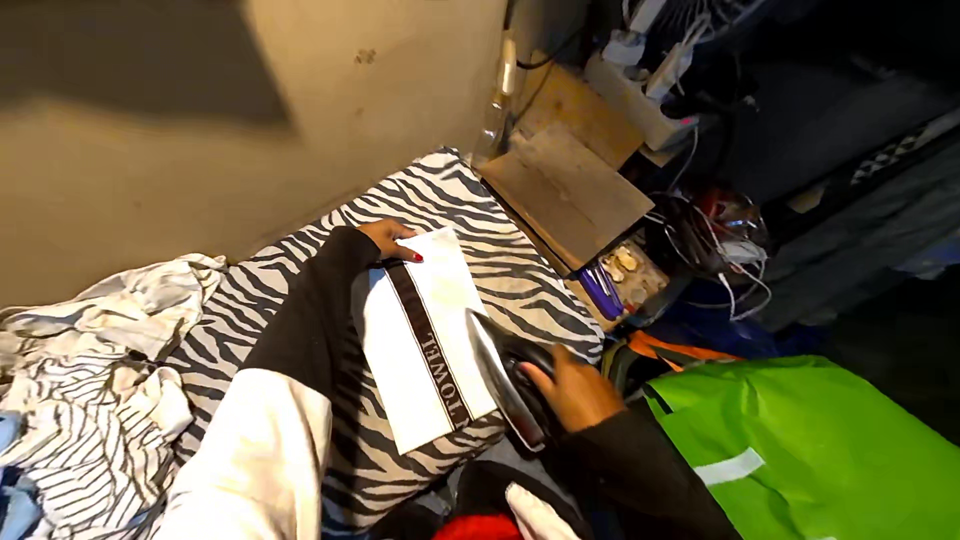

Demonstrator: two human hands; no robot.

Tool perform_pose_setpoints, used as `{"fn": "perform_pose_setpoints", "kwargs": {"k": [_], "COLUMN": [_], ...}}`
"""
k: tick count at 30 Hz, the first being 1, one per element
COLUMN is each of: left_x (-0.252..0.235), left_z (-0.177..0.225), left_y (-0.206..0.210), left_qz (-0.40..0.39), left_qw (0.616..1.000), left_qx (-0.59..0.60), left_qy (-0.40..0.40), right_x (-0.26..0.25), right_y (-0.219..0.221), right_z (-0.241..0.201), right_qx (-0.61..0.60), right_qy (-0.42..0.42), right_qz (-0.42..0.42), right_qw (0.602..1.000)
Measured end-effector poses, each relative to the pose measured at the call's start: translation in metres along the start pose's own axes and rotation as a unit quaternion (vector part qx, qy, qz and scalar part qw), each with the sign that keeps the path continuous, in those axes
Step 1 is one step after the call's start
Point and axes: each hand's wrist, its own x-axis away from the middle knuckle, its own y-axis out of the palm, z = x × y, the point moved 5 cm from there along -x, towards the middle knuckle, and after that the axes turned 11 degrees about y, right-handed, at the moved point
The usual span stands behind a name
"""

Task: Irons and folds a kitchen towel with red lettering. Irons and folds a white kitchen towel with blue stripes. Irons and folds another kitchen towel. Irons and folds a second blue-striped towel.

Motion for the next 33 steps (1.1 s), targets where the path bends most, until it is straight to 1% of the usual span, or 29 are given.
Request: {"fn": "perform_pose_setpoints", "kwargs": {"k": [2, 3, 4, 6, 8, 9, 10, 11, 12, 13, 14, 15, 17, 18, 19, 20, 22, 24, 25, 27, 28, 30, 31, 33], "left_x": [0.017, 0.030, 0.045, 0.079, 0.113, 0.127, 0.137, 0.143, 0.143, 0.139, 0.133, 0.127, 0.123, 0.126, 0.131, 0.140, 0.161, 0.181, 0.190, 0.203, 0.207, 0.214, 0.217, 0.218], "left_z": [0.048, 0.076, 0.106, 0.164, 0.208, 0.221, 0.224, 0.218, 0.204, 0.184, 0.160, 0.137, 0.099, 0.086, 0.078, 0.074, 0.068, 0.059, 0.053, 0.038, 0.030, 0.019, 0.016, 0.011], "left_y": [-0.025, -0.039, -0.052, -0.067, -0.056, -0.039, -0.015, 0.016, 0.051, 0.089, 0.128, 0.166, 0.233, 0.259, 0.276, 0.284, 0.284, 0.274, 0.270, 0.265, 0.263, 0.262, 0.263, 0.261], "left_qz": [0.036, 0.054, 0.074, 0.120, 0.196, 0.237, 0.274, 0.304, 0.321, 0.331, 0.326, 0.307, 0.229, 0.206, 0.206, 0.222, 0.275, 0.344, 0.373, 0.420, 0.441, 0.465, 0.469, 0.478], "left_qw": [0.996, 0.988, 0.975, 0.938, 0.887, 0.859, 0.826, 0.794, 0.779, 0.778, 0.793, 0.824, 0.906, 0.931, 0.940, 0.942, 0.938, 0.921, 0.912, 0.896, 0.886, 0.877, 0.876, 0.870], "left_qx": [-0.067, -0.118, -0.178, -0.293, -0.388, -0.428, -0.468, -0.497, -0.506, -0.503, -0.487, -0.457, -0.349, -0.296, -0.264, -0.240, -0.197, -0.179, -0.169, -0.142, -0.129, -0.077, -0.047, 0.000], "left_qy": [0.055, 0.083, 0.110, 0.142, 0.155, 0.151, 0.157, 0.172, 0.182, 0.181, 0.162, 0.135, 0.074, 0.061, 0.062, 0.070, 0.077, 0.046, 0.022, -0.031, -0.055, -0.092, -0.105, -0.119], "right_x": [-0.002, -0.002, -0.001, -0.002, -0.004, -0.004, -0.002, -0.001, 0.000, 0.000, 0.000, 0.000, 0.005, 0.007, 0.009, 0.009, 0.004, -0.014, -0.027, -0.052, -0.064, -0.086, -0.094, -0.095], "right_y": [-0.017, -0.024, -0.030, -0.042, -0.051, -0.054, -0.055, -0.056, -0.056, -0.055, -0.052, -0.050, -0.049, -0.049, -0.050, -0.050, -0.048, -0.037, -0.027, -0.014, -0.015, -0.028, -0.032, -0.033], "right_z": [0.023, 0.031, 0.037, 0.043, 0.044, 0.043, 0.041, 0.038, 0.036, 0.034, 0.032, 0.030, 0.021, 0.013, 0.003, -0.009, -0.044, -0.086, -0.107, -0.144, -0.160, -0.190, -0.198, -0.197], "right_qx": [-0.028, -0.037, -0.045, -0.051, -0.057, -0.061, -0.062, -0.057, -0.049, -0.043, -0.039, -0.033, -0.022, -0.018, -0.016, -0.011, 0.008, 0.027, 0.030, 0.022, 0.009, 0.003, 0.003, 0.009], "right_qy": [-0.011, -0.014, -0.016, -0.004, 0.000, -0.005, -0.008, -0.010, -0.014, -0.022, -0.030, -0.032, -0.029, -0.029, -0.034, -0.039, -0.044, -0.048, -0.052, -0.069, -0.083, -0.086, -0.087, -0.075], "right_qz": [0.067, 0.098, 0.128, 0.154, 0.163, 0.169, 0.172, 0.166, 0.161, 0.160, 0.161, 0.158, 0.142, 0.136, 0.134, 0.128, 0.094, 0.048, 0.038, 0.056, 0.083, 0.092, 0.092, 0.090], "right_qw": [0.997, 0.994, 0.991, 0.987, 0.985, 0.984, 0.983, 0.984, 0.986, 0.986, 0.986, 0.986, 0.989, 0.990, 0.990, 0.991, 0.995, 0.997, 0.997, 0.996, 0.993, 0.992, 0.992, 0.993]}}
